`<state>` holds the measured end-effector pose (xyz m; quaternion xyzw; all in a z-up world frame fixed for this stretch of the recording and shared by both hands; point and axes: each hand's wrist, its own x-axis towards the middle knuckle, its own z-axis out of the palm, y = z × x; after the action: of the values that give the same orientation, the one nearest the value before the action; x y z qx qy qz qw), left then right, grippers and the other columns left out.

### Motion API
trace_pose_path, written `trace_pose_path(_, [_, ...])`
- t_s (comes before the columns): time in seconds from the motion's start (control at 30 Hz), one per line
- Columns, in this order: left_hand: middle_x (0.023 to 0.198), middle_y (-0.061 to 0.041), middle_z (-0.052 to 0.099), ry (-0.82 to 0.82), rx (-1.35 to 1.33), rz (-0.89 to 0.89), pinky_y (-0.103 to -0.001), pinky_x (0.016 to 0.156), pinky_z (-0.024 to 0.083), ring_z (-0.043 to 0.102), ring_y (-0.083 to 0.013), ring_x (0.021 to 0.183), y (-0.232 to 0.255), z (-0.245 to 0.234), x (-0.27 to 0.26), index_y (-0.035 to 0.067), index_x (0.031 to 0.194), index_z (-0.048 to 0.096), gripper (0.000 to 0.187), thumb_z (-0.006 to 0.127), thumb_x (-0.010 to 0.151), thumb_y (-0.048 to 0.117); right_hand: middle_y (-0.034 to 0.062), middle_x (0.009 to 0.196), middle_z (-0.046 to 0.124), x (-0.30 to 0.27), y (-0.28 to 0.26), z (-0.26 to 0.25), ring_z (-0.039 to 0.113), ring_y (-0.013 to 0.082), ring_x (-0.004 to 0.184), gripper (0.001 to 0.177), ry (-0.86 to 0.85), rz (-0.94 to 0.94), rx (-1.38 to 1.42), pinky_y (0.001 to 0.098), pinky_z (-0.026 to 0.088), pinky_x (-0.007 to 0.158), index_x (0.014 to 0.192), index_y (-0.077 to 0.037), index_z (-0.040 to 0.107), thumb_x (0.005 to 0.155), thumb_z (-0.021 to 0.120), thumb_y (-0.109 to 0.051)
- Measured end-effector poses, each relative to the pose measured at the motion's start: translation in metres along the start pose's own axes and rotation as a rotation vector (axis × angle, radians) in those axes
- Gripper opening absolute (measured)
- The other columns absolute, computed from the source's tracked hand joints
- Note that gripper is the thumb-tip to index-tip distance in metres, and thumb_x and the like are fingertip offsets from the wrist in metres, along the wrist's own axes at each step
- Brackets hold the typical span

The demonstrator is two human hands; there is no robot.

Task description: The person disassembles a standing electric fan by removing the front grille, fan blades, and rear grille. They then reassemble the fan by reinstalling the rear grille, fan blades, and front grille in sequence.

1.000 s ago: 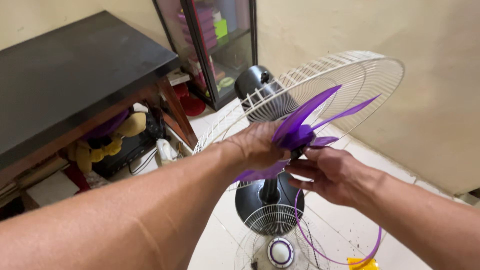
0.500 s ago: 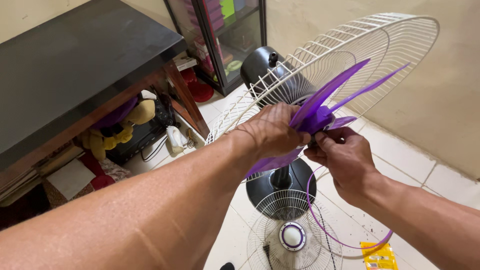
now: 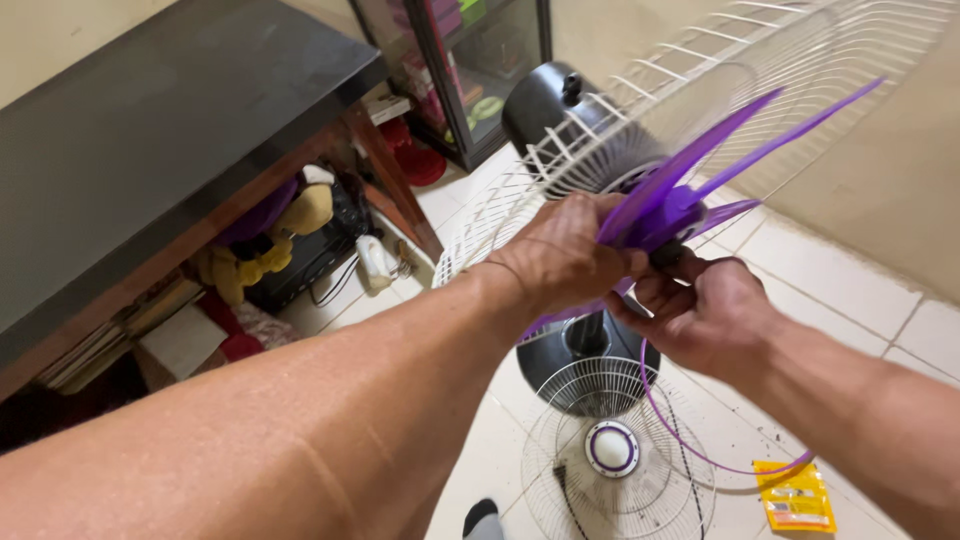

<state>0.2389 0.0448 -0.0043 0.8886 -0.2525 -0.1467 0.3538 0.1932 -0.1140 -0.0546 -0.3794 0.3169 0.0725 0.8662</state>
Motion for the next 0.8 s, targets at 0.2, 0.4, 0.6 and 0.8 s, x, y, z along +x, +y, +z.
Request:
trace_pose_path(0.2, [0.084,-0.012,0.073,0.007,0.032,-0.01,-0.042,0.084,0.059,0.073,-0.0268,0.08,-0.001,-0.003,-0.001,0.011,0.115,0.072,0.033,0.064,0.088,0.028,0.0049,0.095,0.065,-0.001,0.005,-0.003,0.062,0.0193,0.078,0.015,0.159,-0.15,-0.218,0.0518,0.057,0.088,0.108,-0.009,0.059,0.106,0.046,-0.014])
trace_pose_path(0.4, [0.086,-0.012,0.069,0.037,0.137,0.048,-0.042,0.082,0.057,0.069,-0.0253,0.076,0.002,-0.014,0.001,0.012,0.111,0.072,0.029,0.069,0.088,0.031,0.017,0.103,0.065,0.008,0.005,-0.011,0.067,0.0254,0.086,0.033,0.121,-0.057,-0.026,0.0436,0.059,0.083,0.117,0.005,0.052,0.104,0.046,-0.024])
trace_pose_path(0.6, [0.081,-0.012,0.073,-0.007,-0.007,-0.006,-0.043,0.073,0.059,0.07,-0.0248,0.07,0.008,-0.009,-0.007,0.014,0.114,0.068,0.029,0.065,0.087,0.024,0.0129,0.107,0.064,-0.008,0.003,-0.009,0.068,0.0278,0.094,0.028,0.084,-0.261,-0.168,0.0469,0.061,0.091,0.127,-0.005,0.054,0.102,0.043,-0.011])
trace_pose_path(0.8, [0.086,-0.012,0.073,-0.013,-0.016,-0.04,-0.042,0.078,0.056,0.07,-0.0236,0.077,0.011,-0.015,-0.011,0.011,0.108,0.071,0.025,0.066,0.09,0.027,0.016,0.11,0.061,-0.025,0.002,0.0,0.064,0.0279,0.098,0.023,0.232,-0.084,-0.142,0.048,0.057,0.095,0.127,-0.008,0.046,0.108,0.041,-0.02])
